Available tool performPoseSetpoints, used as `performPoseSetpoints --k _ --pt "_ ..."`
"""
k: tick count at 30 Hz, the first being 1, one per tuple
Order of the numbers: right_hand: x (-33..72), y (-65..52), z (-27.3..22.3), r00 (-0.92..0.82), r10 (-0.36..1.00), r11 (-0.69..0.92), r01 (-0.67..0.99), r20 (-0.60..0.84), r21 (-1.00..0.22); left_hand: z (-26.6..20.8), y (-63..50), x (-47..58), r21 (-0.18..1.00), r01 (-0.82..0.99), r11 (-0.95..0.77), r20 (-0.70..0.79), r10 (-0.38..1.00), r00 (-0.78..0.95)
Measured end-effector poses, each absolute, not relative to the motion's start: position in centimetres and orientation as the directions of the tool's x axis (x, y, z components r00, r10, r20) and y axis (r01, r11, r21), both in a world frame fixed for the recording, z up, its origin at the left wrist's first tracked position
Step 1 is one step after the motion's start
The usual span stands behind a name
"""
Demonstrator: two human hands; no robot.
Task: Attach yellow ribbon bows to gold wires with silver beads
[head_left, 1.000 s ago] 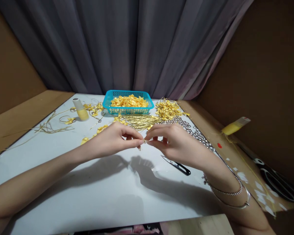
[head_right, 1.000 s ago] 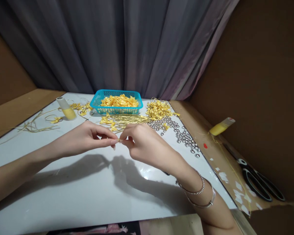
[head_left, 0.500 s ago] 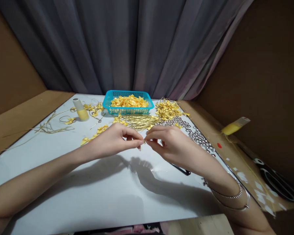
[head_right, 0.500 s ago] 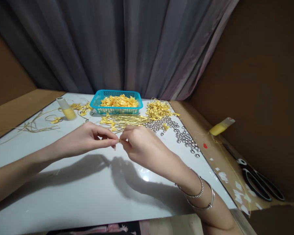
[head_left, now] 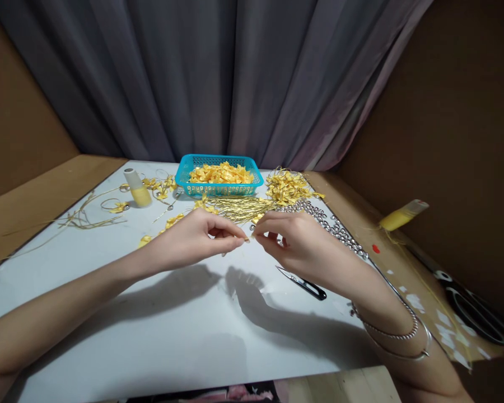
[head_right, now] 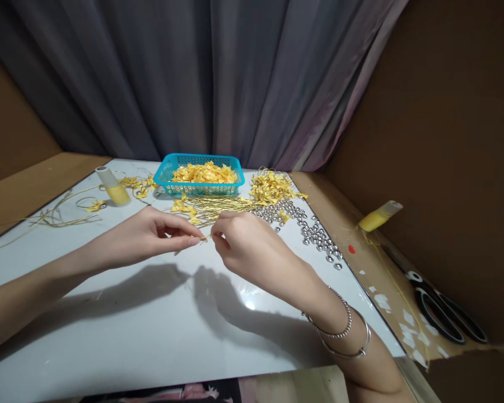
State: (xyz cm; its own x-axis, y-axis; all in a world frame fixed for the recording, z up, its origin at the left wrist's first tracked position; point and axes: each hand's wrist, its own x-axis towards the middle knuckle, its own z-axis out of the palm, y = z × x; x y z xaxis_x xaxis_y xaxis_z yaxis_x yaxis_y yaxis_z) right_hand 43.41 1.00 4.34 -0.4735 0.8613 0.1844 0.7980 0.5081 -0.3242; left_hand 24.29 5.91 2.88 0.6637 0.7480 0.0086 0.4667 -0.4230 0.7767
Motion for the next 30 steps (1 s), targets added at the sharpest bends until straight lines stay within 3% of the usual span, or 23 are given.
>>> performPoseSetpoints --k 30 --pt "43.64 0.8 4.49 -0.489 0.861 0.507 0.812 0.136 -0.288 3.14 5.79 24.08 0.834 0.483 -0.267 -0.153 0.729 0.667"
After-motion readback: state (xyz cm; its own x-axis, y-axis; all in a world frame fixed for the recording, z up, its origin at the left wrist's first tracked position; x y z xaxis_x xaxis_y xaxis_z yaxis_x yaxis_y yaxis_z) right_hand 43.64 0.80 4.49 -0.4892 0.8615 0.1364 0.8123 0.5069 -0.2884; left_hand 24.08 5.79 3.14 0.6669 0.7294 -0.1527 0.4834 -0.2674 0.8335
